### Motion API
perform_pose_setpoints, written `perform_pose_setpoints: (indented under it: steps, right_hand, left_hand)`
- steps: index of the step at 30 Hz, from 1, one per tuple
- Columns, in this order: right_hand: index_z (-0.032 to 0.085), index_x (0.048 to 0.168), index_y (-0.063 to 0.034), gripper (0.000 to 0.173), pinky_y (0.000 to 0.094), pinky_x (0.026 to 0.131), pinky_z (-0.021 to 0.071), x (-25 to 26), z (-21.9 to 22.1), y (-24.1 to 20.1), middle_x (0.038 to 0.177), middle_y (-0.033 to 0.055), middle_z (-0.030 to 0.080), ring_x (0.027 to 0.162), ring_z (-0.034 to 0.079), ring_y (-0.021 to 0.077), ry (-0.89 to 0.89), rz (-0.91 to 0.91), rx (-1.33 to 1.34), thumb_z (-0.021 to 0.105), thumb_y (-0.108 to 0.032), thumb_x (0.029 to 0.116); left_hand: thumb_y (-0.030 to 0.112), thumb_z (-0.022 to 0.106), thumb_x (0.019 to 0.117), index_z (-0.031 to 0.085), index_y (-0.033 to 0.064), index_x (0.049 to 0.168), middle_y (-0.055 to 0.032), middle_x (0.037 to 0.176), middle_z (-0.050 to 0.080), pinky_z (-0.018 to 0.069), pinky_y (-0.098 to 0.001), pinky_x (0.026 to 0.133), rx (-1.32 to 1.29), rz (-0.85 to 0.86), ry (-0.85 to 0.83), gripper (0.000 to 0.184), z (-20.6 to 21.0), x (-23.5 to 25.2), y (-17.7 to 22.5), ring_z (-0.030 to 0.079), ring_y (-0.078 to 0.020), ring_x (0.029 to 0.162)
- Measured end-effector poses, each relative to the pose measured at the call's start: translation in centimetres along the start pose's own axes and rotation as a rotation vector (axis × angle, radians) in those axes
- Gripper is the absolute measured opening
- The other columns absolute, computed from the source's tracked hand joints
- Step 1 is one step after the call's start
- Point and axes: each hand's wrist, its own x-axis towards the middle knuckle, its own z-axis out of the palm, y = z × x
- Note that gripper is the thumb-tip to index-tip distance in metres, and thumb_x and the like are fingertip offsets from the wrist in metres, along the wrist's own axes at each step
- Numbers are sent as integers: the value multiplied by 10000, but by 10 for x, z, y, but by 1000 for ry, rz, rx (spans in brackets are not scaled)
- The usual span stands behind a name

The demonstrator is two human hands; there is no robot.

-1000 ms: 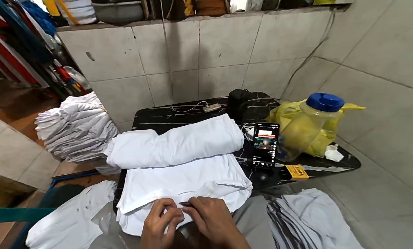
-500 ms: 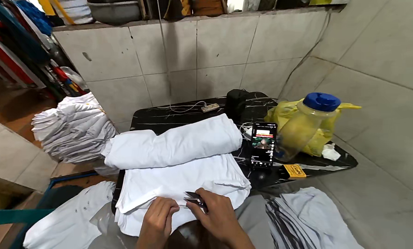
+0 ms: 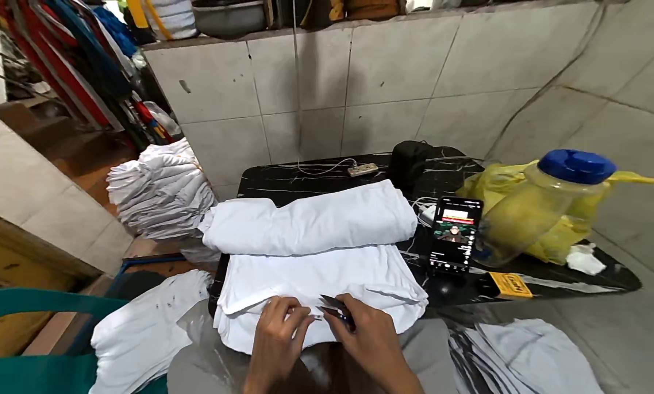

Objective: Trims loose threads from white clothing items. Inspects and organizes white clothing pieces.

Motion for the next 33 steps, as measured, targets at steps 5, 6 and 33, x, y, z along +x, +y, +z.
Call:
perform_pose_setpoints:
  steps: [5, 6, 33]
  right_hand:
    - [728, 1056, -110, 299, 426, 530, 567, -1, -2, 0, 760, 27, 709, 619, 688, 195, -30, -2, 50, 679, -378, 932]
    - [724, 1073, -107, 296, 439, 547, 574, -2, -4, 0, 782, 36, 717, 641, 697, 205, -51, 4, 69, 677, -366, 938]
    - [688, 1131, -30, 403, 453, 480, 555, -10, -37, 27, 802, 80, 707, 571, 669, 237, 218, 163, -19, 783, -107, 746]
  left_hand:
    - [294, 592, 1024, 739, 167, 946, 48, 930, 736, 549, -300, 849, -105, 1, 91, 209, 2, -6, -1, 671, -99, 913]
    - [293, 583, 1030, 729, 151, 944, 44, 914, 728, 551, -289, 856, -145, 0, 95, 221, 1, -5, -2, 669, -89, 902]
    - [128, 621, 915, 746, 61, 1080, -270, 1099, 652, 453, -623, 876, 116, -159, 7, 217, -65, 30, -9, 609, -477, 1029]
